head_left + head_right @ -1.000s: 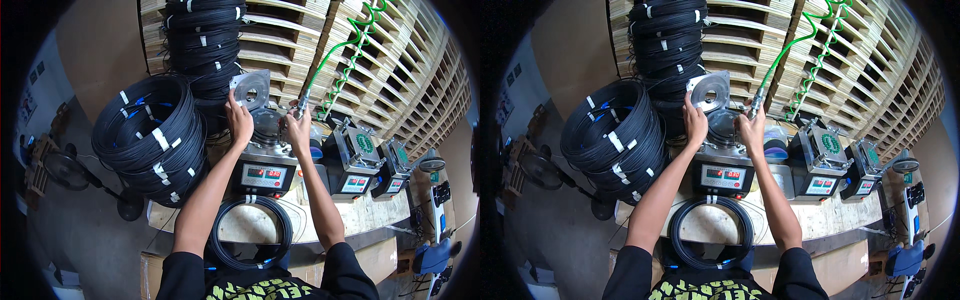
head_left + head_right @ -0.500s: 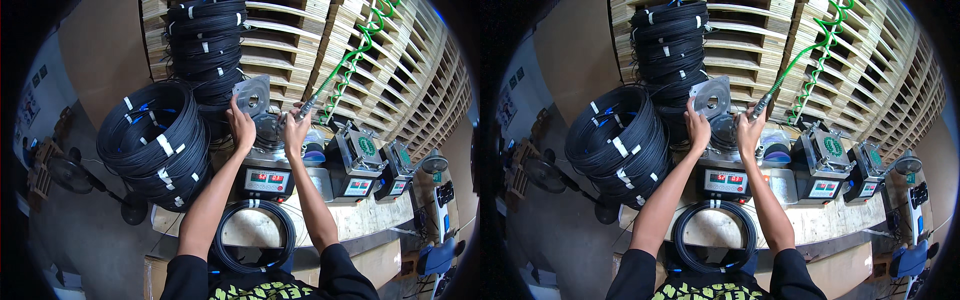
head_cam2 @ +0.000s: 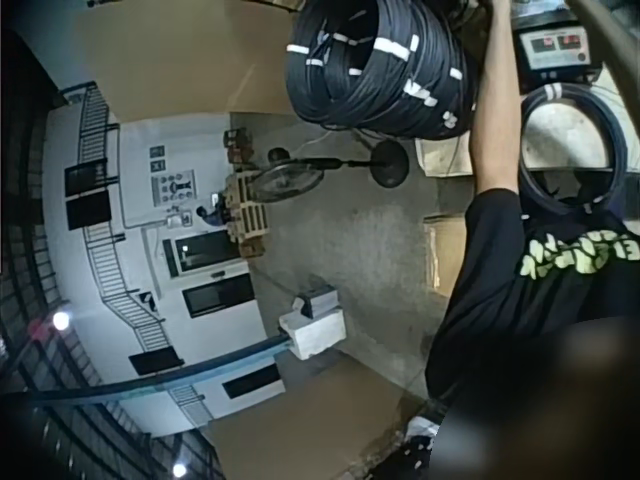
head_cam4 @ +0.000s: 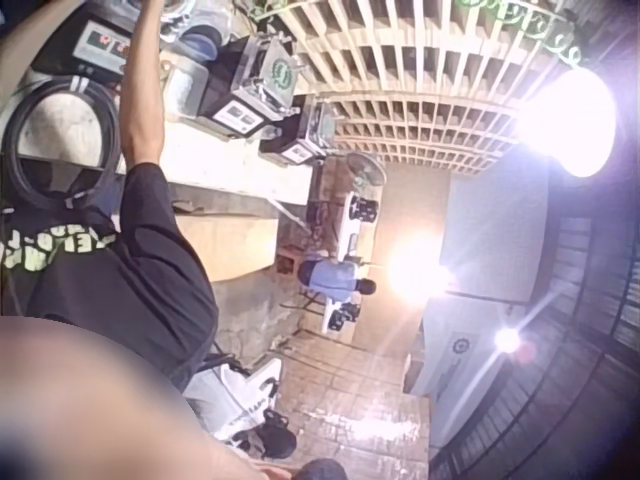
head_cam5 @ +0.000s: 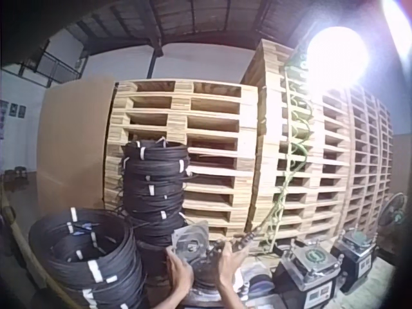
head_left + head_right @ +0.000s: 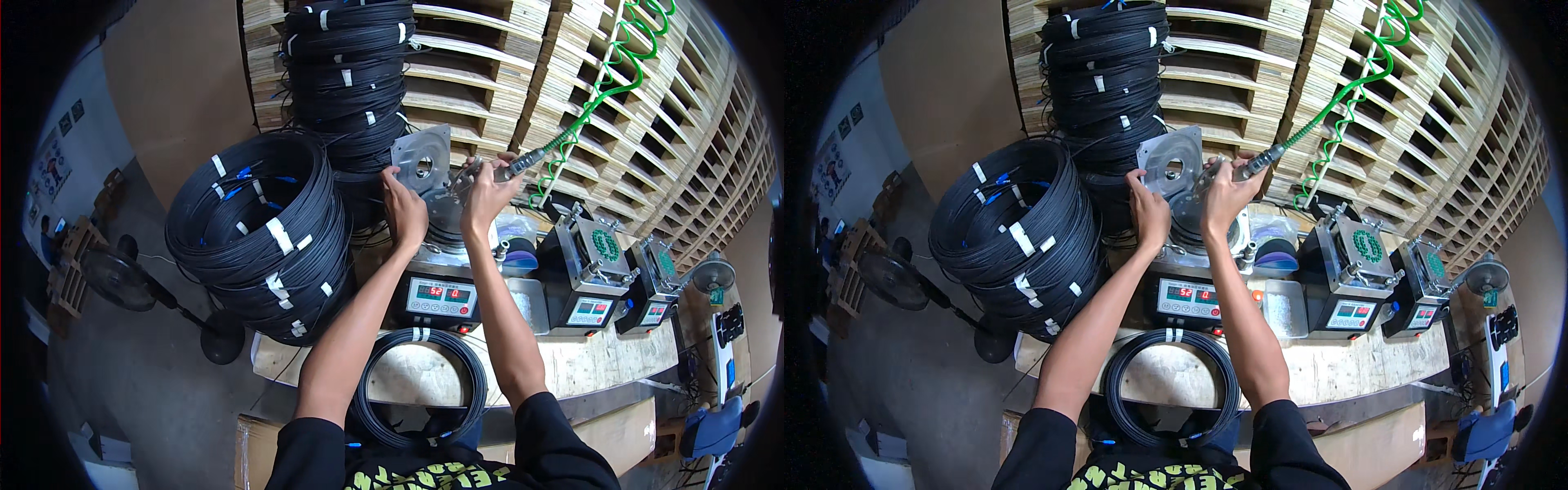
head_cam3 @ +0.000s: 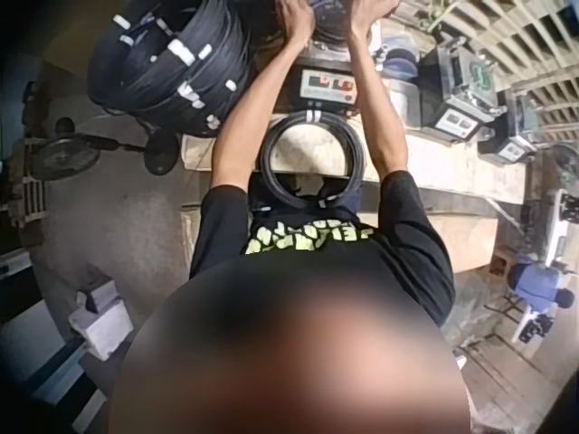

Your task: The recorder prepares and seats fiber optic cable connectors into a polishing machine at a factory workstation.

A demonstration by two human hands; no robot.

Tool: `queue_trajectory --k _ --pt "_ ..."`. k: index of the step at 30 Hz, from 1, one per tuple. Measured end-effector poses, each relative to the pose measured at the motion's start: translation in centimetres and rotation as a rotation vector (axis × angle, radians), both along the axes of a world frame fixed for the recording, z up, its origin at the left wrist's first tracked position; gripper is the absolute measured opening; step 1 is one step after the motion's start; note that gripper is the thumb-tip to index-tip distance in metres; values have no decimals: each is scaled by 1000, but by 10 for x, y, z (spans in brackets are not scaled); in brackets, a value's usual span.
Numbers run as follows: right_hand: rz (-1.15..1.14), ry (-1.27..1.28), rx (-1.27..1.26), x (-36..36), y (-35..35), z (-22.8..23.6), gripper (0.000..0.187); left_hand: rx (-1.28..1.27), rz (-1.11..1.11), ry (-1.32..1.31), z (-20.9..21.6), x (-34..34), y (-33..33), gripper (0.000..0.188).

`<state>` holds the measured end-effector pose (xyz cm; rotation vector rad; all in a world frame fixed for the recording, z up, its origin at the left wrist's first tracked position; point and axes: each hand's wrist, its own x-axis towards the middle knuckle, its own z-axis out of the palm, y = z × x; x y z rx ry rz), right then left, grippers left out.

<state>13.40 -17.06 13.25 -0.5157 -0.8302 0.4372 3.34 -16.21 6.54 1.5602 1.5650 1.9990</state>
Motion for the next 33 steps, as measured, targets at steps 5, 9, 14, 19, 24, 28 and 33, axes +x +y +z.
queue_trajectory --k 5,9,14,19,24,28,33 --pt "-123 -30 -70 12 3 -5 27 -28 -24 20 0 2 -6 48" --pt "-150 -330 -223 35 15 -29 27 -44 -36 11 0 1 -3 51" --pt "-71 -170 -207 46 -12 -24 18 189 29 119 11 1 -15 49" --pt "194 -127 -315 74 -47 -14 24 318 -46 255 12 -6 -10 42" --pt "244 -249 -418 82 -110 -13 30 322 -10 175 8 -5 -3 37" --pt "268 -224 -439 68 -147 -28 24 278 -34 186 8 -1 -7 37" --pt "244 -94 -369 48 -157 -35 23 251 -137 52 5 -2 -1 36"
